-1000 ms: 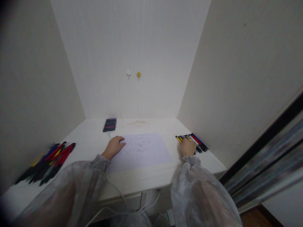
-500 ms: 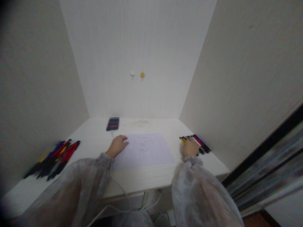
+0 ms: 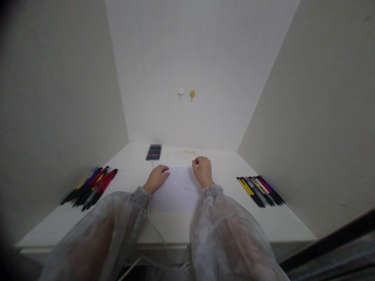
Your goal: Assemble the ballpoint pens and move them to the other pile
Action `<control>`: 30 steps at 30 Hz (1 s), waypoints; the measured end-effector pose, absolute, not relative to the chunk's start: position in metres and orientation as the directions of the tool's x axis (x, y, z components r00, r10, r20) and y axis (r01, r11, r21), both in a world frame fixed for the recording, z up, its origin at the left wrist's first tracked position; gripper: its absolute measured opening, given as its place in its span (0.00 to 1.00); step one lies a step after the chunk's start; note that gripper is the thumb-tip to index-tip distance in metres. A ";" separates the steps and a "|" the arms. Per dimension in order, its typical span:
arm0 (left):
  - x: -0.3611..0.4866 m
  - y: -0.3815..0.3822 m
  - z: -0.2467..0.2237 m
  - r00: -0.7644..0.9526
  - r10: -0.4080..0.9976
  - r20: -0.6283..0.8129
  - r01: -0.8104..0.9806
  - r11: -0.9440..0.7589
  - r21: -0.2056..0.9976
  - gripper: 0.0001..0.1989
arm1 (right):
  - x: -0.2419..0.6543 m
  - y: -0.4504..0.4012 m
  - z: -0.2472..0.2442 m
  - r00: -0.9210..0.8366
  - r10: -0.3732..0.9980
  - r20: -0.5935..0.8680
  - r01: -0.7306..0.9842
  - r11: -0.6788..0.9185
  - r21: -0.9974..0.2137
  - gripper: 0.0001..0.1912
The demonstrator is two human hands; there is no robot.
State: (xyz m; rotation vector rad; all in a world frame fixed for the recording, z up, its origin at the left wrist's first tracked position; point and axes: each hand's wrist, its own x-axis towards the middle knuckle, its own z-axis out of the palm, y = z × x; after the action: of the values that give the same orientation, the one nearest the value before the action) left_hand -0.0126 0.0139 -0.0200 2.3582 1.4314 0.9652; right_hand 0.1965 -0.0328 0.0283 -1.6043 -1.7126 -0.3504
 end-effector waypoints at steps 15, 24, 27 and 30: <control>-0.023 -0.014 0.025 0.239 0.845 0.478 0.856 -0.416 0.308 0.10 | 0.162 -0.029 -0.007 -0.194 0.740 0.644 0.842 0.462 -0.278 0.09; -0.161 -0.011 0.044 -0.091 0.972 0.218 0.996 0.089 0.020 0.12 | 0.170 -0.023 -0.013 -0.166 0.733 0.659 0.811 0.481 -0.332 0.09; -0.189 -0.015 0.037 -0.163 0.974 0.159 0.987 0.161 0.024 0.13 | 0.168 -0.025 -0.011 -0.169 0.745 0.646 0.812 0.477 -0.338 0.09; -0.195 -0.018 0.029 -0.167 0.970 0.174 0.986 0.164 0.036 0.12 | 0.167 -0.027 -0.010 -0.168 0.747 0.644 0.804 0.481 -0.349 0.09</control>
State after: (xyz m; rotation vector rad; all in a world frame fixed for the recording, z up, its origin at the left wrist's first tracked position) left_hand -0.1951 -0.0181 0.0291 2.0938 2.4780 0.2284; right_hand 0.1675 -0.0268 -0.0103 -1.2867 -1.9329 -0.0919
